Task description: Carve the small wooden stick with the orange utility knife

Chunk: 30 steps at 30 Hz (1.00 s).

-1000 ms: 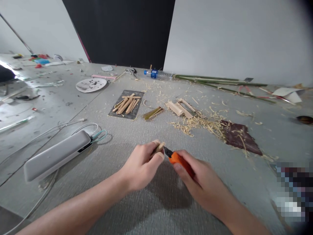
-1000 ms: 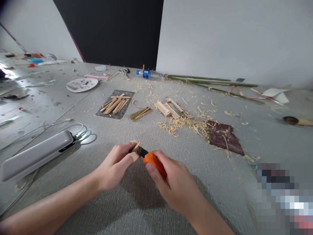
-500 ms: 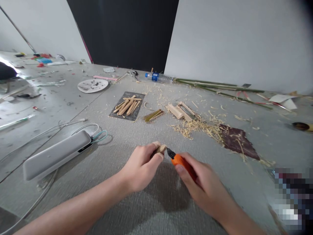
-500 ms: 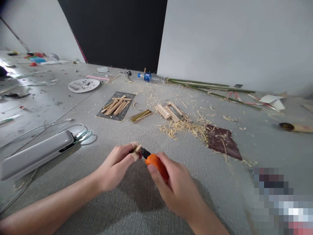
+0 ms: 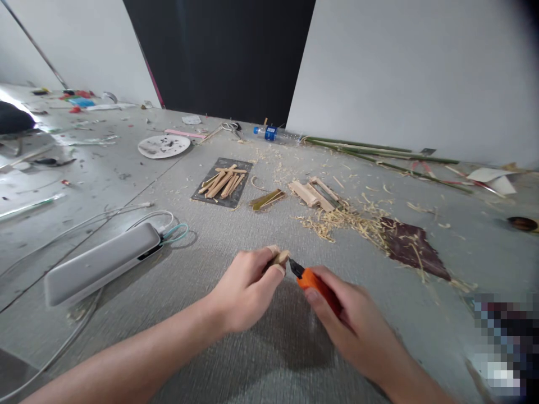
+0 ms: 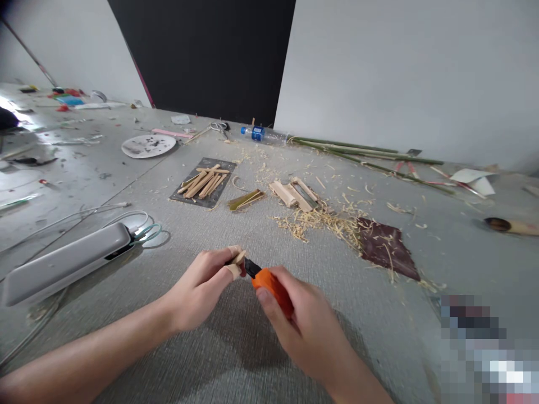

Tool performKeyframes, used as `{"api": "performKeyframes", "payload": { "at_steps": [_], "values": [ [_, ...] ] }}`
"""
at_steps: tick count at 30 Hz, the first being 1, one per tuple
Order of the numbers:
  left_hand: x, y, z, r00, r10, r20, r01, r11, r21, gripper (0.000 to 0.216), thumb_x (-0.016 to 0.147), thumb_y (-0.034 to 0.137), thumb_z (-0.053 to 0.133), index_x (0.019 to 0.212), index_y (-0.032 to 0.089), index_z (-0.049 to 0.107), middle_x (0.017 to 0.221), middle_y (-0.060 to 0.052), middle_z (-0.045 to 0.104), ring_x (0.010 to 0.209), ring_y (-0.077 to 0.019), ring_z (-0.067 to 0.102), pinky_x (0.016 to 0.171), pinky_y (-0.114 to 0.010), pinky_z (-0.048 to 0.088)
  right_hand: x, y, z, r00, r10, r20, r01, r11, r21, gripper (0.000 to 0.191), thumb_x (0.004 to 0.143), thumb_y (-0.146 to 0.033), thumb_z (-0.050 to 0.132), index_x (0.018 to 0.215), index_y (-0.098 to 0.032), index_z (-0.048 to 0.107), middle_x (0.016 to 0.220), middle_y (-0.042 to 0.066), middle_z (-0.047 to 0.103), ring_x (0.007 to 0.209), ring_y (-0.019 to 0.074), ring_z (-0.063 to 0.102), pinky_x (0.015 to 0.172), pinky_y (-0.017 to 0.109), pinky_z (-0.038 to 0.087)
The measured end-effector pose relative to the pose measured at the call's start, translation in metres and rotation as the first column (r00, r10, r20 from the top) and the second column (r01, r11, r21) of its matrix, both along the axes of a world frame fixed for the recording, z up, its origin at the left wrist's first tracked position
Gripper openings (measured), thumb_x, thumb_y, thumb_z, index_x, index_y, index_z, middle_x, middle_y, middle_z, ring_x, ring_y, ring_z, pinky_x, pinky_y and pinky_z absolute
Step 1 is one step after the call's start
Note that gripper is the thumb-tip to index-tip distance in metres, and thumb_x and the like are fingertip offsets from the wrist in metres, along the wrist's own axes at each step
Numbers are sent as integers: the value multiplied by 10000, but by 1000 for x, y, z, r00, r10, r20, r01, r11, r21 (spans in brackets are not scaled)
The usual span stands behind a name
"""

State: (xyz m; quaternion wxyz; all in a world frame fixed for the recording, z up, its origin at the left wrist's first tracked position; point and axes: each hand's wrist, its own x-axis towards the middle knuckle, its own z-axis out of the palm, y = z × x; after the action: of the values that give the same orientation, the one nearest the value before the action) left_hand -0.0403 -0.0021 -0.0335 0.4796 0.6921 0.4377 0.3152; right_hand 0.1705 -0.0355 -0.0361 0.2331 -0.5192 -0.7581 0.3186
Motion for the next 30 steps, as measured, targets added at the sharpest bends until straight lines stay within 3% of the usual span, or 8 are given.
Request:
{"api": "performKeyframes", "payload": {
  "at_steps": [9,15,19,22,24,26,30],
  "values": [
    [-2,-2,-4,999,-29,-43,34,994,101,353,913,376,630,721,207,387,635,77,339,571,-101,285,538,-279,223,0,0,4,999,41,12,-41,999,6,264,1042,-455,445,899,-245,517,740,-23,585,643,139,540,609,276,395],
    [-2,1,-9,998,-4,-56,9,997,75,396,922,386,639,694,203,372,624,78,326,576,-98,263,533,-271,222,3,0,-1,985,17,169,-39,992,124,272,1032,-490,438,931,-248,510,711,-12,629,620,172,607,577,288,370],
    [4,-4,-8,994,30,-101,-28,999,27,452,967,432,563,653,199,337,611,67,303,591,-103,245,539,-280,206,8,8,-8,942,-172,287,108,968,226,365,1011,-580,411,942,-248,547,675,17,662,578,212,633,531,299,341],
    [10,-11,-7,995,-40,-88,39,999,-17,483,991,448,515,629,196,318,591,66,268,583,-104,227,528,-283,198,18,17,-5,841,-432,325,363,897,252,449,1003,-636,369,801,-261,511,547,2,574,473,199,551,489,299,307],
    [12,-12,-6,995,-58,-85,58,998,-1,470,973,423,552,637,197,312,591,70,260,578,-102,220,525,-282,202,24,18,0,820,-506,268,426,852,305,440,1000,-642,371,818,-265,507,559,-6,555,484,193,540,503,300,323],
    [10,-9,-6,995,-26,-99,32,998,54,452,954,395,582,644,199,317,595,73,272,572,-99,234,531,-282,215,25,16,4,859,-475,190,403,858,319,406,1007,-618,385,845,-266,505,573,-19,535,494,180,526,521,299,344],
    [3,-1,-8,992,47,-121,-33,993,113,384,969,375,544,679,207,357,608,72,327,560,-100,295,546,-284,238,17,8,2,943,-303,140,267,937,225,369,999,-589,455,838,-260,499,591,-38,529,513,155,511,534,285,364]
  ]
}}
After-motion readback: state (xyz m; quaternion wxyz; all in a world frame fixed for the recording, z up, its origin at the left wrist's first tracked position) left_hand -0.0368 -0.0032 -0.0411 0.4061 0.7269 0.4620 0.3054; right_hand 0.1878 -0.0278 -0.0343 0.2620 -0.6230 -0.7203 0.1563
